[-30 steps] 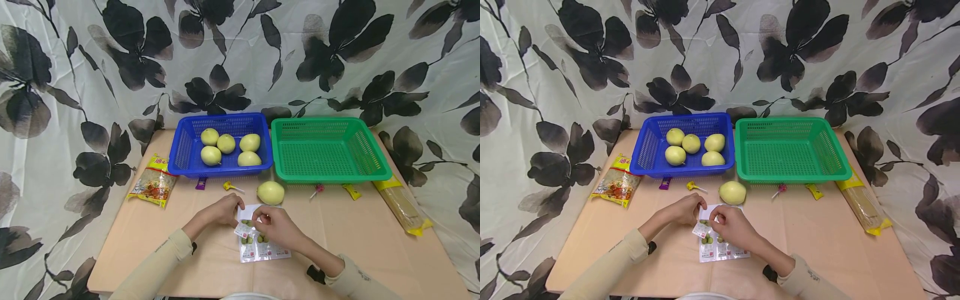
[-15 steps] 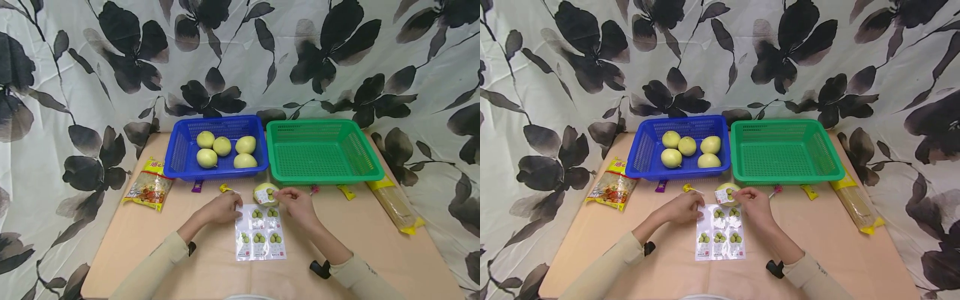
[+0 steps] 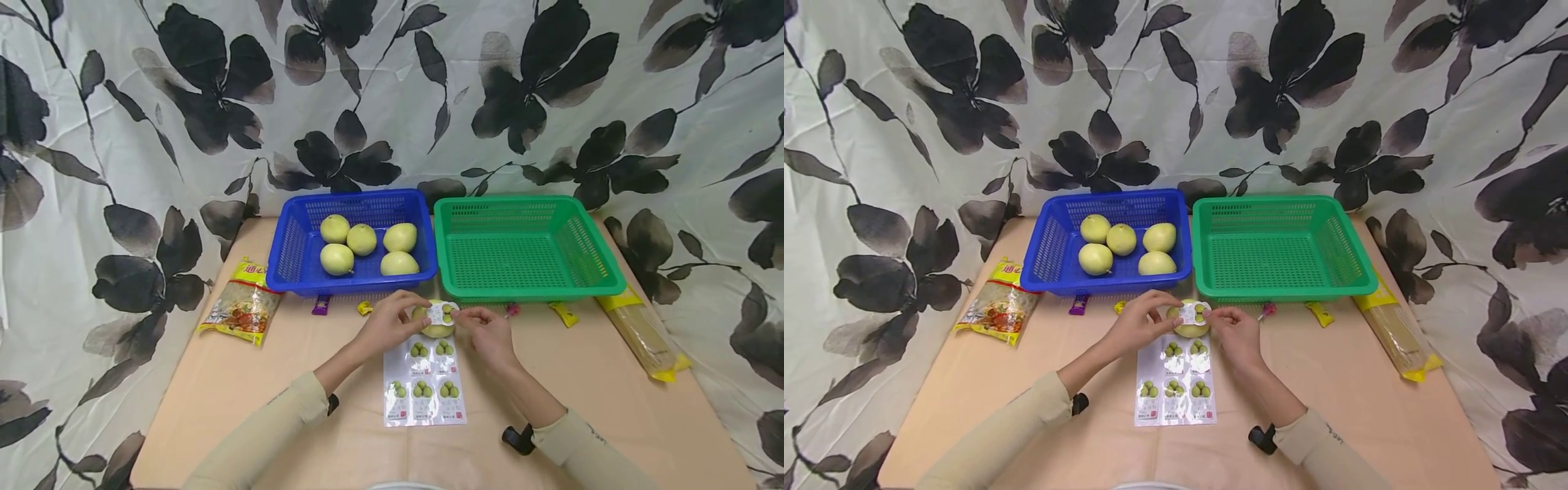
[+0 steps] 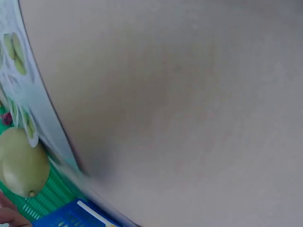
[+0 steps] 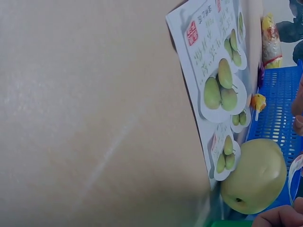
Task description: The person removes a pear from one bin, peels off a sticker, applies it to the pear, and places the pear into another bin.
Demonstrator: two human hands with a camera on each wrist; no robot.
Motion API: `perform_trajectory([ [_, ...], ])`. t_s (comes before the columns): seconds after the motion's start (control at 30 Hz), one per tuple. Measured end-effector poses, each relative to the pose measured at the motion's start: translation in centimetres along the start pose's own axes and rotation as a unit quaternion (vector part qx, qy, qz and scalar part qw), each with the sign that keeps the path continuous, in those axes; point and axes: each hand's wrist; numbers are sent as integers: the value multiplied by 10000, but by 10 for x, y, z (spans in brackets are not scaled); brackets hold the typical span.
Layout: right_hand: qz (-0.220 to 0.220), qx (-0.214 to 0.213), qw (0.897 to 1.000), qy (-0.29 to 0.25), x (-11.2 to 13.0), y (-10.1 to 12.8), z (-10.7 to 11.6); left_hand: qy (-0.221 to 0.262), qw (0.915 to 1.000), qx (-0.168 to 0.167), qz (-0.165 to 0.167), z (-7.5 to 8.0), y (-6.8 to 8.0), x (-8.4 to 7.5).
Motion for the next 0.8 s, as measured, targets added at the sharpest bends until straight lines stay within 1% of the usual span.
perform_trajectory([
  [0.13,-60,42,9999,-76,-2,-2,-2,21,9999,-86,50,-4,0,5],
  [0.17,-80,77,9999,-88,1,1,-2,35,9999,-91,64,-4,0,7],
  [0.33,-239,131,9995,-177,0,-4,-2,41,9999,-103,119,-5,0,14],
  [0.4,-227,109,9995,-214,-4,-8,-2,55,9998,-87,183,-5,0,15],
  [0.67,-170,86,9997,-160,-5,-10,-1,51,9989,28,456,-8,-3,17],
  [0.8,-110,74,9999,-106,-8,-11,-1,154,9974,26,709,-9,-4,15],
])
Point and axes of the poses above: each hand's wrist, its own y-axis away from the middle knuckle, its own z-axis out of the back of the hand, x = y × z, and after that the axes turned 15 degrees about -z, right-handed
